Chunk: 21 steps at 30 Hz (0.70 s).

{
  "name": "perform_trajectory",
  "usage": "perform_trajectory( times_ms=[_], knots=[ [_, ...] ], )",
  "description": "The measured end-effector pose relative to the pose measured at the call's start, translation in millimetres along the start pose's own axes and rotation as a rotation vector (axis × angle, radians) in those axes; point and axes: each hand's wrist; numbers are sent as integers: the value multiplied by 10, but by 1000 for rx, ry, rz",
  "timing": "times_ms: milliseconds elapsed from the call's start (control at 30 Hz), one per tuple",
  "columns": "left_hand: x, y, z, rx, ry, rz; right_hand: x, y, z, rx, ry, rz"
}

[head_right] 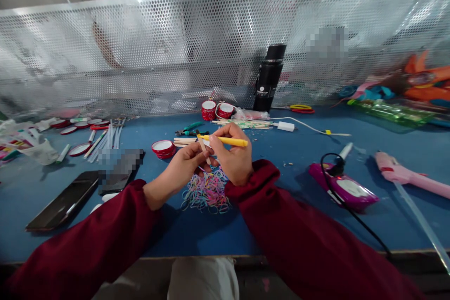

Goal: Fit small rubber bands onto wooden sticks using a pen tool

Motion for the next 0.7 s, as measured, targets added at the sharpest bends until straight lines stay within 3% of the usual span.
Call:
perform_trajectory(
  times_ms=[533, 700],
  knots=[
    [1, -7, 5, -13, -8, 4, 19, -10, -33, 13, -6, 36],
    [-3, -2, -8, -5, -14, -2, 14, -4, -25, -2, 6, -22]
  ],
)
Point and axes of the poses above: each hand's wrist, its own y-axis towards the middle knuckle, its own x-axis out of the palm, z = x × y, and after that the axes turned 2 degrees about x, right-handed
